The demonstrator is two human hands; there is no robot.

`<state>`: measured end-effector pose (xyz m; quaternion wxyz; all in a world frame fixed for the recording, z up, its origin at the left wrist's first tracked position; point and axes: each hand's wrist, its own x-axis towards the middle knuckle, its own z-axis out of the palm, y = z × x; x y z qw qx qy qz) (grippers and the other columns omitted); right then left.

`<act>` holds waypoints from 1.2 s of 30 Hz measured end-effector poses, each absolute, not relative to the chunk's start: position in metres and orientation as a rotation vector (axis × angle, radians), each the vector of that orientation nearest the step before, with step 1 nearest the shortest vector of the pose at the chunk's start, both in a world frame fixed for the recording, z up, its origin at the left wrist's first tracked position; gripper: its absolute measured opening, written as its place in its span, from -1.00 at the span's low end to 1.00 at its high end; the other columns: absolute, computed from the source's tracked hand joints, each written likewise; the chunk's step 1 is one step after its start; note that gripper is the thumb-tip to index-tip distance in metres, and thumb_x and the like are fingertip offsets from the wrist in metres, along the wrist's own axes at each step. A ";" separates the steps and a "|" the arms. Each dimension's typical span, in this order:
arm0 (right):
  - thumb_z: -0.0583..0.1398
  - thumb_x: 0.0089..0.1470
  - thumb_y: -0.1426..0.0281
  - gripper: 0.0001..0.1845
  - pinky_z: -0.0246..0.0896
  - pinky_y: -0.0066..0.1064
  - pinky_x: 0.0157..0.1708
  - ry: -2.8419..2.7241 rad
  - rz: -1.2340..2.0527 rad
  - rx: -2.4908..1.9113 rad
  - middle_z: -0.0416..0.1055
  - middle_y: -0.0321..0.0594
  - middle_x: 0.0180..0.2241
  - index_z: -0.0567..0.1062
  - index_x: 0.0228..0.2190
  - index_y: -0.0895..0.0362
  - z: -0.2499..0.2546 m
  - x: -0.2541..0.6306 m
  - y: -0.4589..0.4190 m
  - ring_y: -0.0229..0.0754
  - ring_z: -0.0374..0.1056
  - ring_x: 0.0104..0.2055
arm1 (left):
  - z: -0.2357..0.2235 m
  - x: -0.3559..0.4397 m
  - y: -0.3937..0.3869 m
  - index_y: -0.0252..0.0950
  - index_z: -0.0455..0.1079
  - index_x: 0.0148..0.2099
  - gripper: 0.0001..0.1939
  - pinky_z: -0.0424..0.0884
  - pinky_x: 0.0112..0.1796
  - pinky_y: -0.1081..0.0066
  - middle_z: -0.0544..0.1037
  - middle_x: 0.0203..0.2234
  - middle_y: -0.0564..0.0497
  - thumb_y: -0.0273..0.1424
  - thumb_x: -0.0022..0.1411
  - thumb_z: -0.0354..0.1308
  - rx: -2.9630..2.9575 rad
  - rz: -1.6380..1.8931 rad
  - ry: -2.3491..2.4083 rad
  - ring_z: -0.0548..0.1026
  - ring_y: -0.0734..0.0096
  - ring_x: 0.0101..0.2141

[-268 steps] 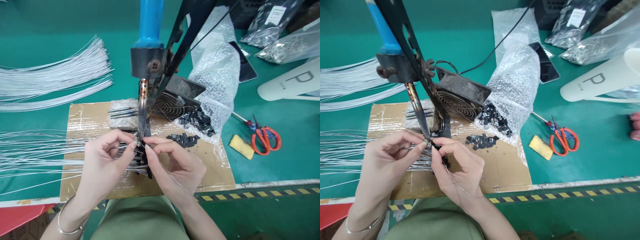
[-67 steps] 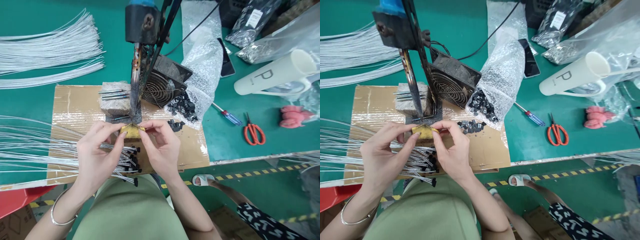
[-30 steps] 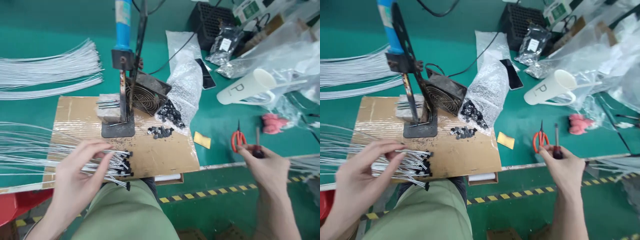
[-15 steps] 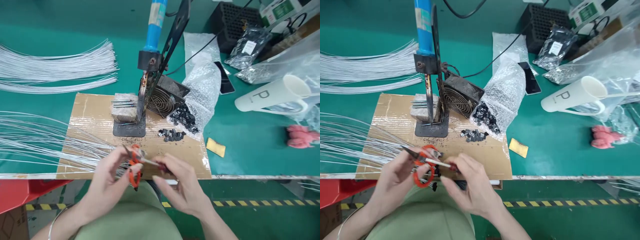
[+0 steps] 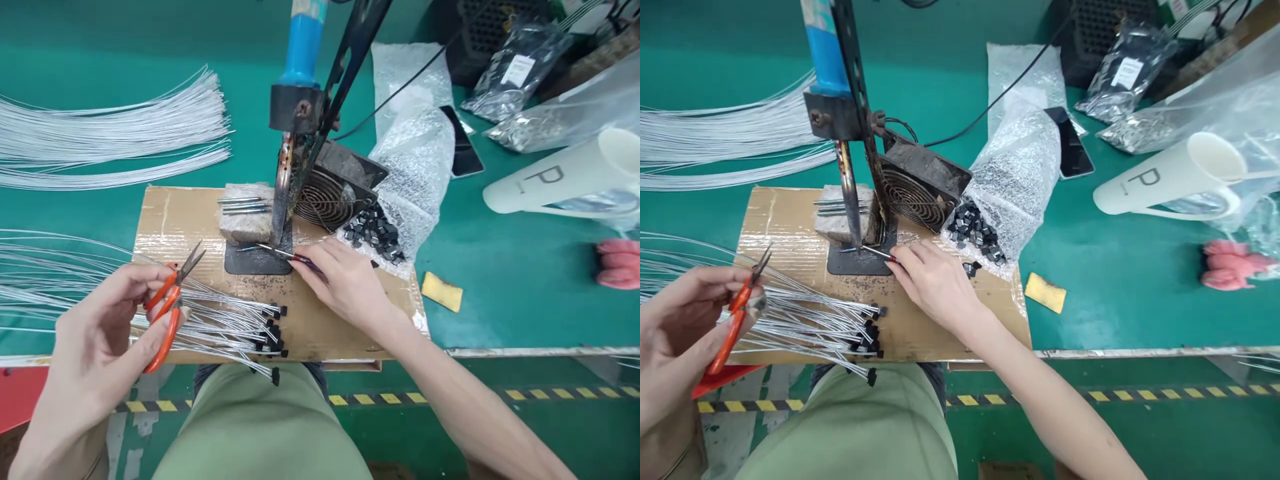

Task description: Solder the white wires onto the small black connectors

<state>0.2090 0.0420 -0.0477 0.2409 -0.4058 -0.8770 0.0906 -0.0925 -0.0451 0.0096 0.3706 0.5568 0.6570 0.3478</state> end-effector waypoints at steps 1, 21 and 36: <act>0.16 0.41 0.39 -0.83 0.42 -0.24 -0.24 -2.395 0.289 -1.102 0.66 -0.10 -0.27 0.56 -0.19 0.15 -0.046 0.210 0.043 -0.04 0.54 -0.26 | 0.010 -0.096 -0.044 -0.03 0.49 0.08 -0.70 0.49 -0.19 0.39 0.56 -0.10 0.00 -0.39 0.32 0.29 1.490 0.863 1.675 0.54 0.34 -0.19; 0.42 0.11 0.43 -0.89 0.34 -0.39 -0.56 -1.603 0.759 -1.353 0.67 -0.31 -0.38 0.70 -0.30 -0.03 -0.017 0.242 0.013 -0.20 0.48 -0.50 | 0.027 -0.064 0.022 -0.25 0.51 -0.04 -0.75 0.35 -0.42 0.45 0.61 -0.27 0.01 -0.20 0.40 0.17 1.801 0.408 1.436 0.44 0.42 -0.37; 0.38 0.17 0.16 -0.72 -0.10 -0.46 -0.68 -1.473 1.427 -1.337 0.24 -0.42 -0.72 0.68 -0.41 0.11 -0.010 0.247 0.048 -0.37 0.06 -0.69 | 0.022 -0.069 0.030 -0.20 0.62 -0.03 -0.74 0.37 -0.46 0.49 0.63 -0.33 0.02 -0.22 0.31 0.28 1.726 0.474 1.444 0.43 0.44 -0.41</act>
